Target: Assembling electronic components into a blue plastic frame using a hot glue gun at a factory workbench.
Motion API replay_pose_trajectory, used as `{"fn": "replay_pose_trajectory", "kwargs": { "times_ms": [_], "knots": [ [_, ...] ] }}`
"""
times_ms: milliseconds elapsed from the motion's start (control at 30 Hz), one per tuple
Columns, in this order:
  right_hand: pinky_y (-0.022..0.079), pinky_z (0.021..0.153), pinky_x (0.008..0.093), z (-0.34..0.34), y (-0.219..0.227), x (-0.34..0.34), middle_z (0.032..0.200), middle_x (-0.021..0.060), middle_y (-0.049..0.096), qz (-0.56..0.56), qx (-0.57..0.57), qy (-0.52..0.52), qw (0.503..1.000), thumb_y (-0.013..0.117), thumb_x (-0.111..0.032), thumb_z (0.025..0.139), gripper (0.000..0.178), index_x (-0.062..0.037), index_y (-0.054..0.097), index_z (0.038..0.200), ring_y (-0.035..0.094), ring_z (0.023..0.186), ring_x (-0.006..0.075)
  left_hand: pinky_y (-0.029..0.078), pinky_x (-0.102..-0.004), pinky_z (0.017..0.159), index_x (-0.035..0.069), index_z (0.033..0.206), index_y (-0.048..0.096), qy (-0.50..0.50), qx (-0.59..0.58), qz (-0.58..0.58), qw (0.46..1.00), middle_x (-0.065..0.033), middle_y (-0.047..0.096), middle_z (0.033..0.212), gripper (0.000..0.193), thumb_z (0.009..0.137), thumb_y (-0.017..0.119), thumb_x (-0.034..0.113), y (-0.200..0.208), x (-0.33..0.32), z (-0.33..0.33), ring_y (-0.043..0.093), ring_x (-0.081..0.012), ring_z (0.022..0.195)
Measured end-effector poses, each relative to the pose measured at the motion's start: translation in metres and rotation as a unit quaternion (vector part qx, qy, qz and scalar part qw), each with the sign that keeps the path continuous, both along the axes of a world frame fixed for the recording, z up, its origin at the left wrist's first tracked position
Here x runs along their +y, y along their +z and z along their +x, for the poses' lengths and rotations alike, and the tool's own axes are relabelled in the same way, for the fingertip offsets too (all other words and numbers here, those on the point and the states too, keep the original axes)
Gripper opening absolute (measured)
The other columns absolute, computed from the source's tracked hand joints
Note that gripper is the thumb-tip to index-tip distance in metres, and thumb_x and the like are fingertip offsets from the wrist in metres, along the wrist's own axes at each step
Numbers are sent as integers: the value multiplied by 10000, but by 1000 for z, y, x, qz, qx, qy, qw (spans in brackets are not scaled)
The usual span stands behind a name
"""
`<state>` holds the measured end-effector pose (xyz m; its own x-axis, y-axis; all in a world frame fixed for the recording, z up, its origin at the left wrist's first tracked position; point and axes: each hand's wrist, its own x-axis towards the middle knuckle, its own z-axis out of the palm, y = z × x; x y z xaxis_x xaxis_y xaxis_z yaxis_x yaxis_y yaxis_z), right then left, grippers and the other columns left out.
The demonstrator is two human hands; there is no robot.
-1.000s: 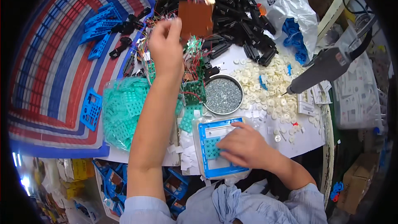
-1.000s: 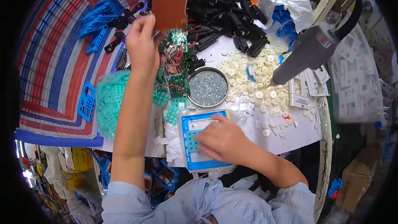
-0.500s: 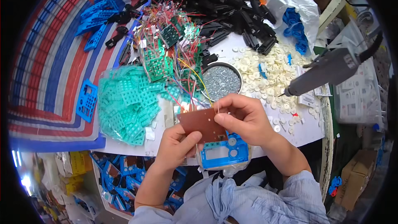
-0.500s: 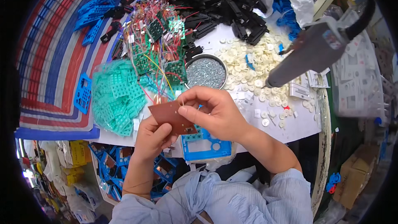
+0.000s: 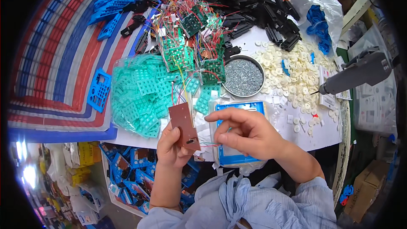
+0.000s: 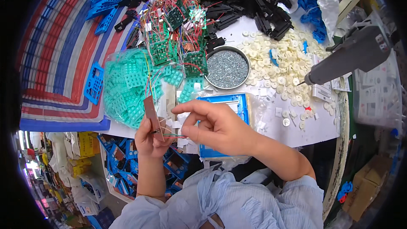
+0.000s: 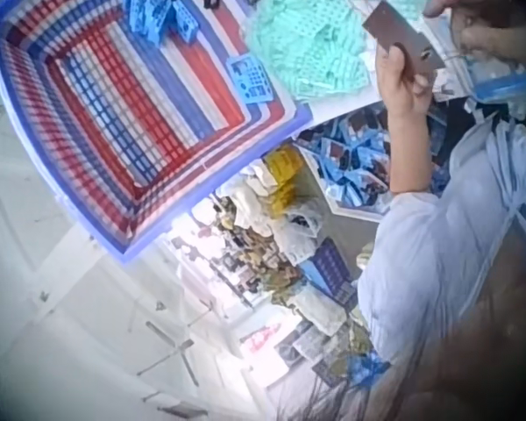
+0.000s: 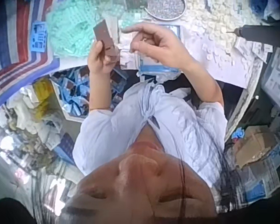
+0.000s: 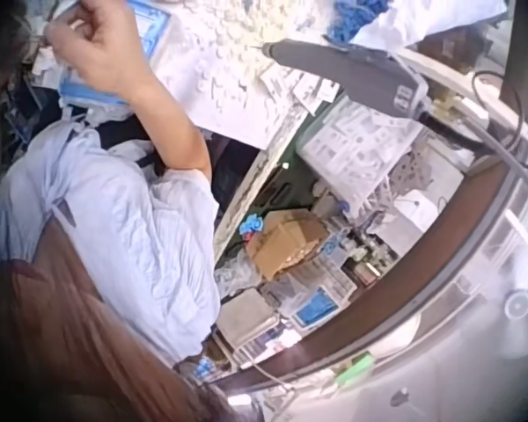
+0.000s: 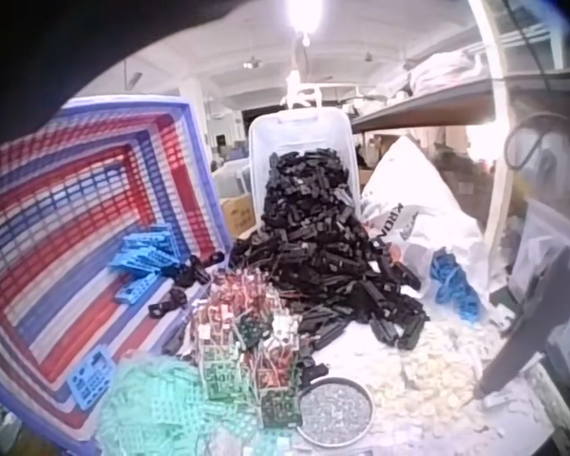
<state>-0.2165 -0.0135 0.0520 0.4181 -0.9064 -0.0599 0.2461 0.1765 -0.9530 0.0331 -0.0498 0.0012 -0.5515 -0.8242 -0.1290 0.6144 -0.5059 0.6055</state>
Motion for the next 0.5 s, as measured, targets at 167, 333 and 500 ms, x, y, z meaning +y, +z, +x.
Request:
{"fn": "replay_pose_trajectory", "kwargs": {
  "times_ms": [167,333,500],
  "knots": [
    [514,670,255,9,-3,6,824,61,712,-47,21,-94,994,615,-81,1016,321,4,600,1325,635,686,66,359,-235,447,61,1412,466,-25,125,44,991,-64,629,839,456,1040,603,286,-28,0,-2,464,-71,485],
    [442,565,242,6,7,-3,856,29,713,-116,143,-59,981,714,-82,955,161,-9,720,1099,598,648,60,334,-258,485,99,1154,490,-62,121,2,991,-41,539,751,267,1081,514,355,-29,-3,-8,447,-110,534],
    [424,559,268,14,-6,-7,790,43,665,-313,240,-136,909,759,-87,895,173,-27,763,1058,581,635,107,514,-299,543,21,1244,494,30,12,-112,993,-163,634,1041,389,1063,550,361,-24,1,-24,642,-208,747]
  ]
}}
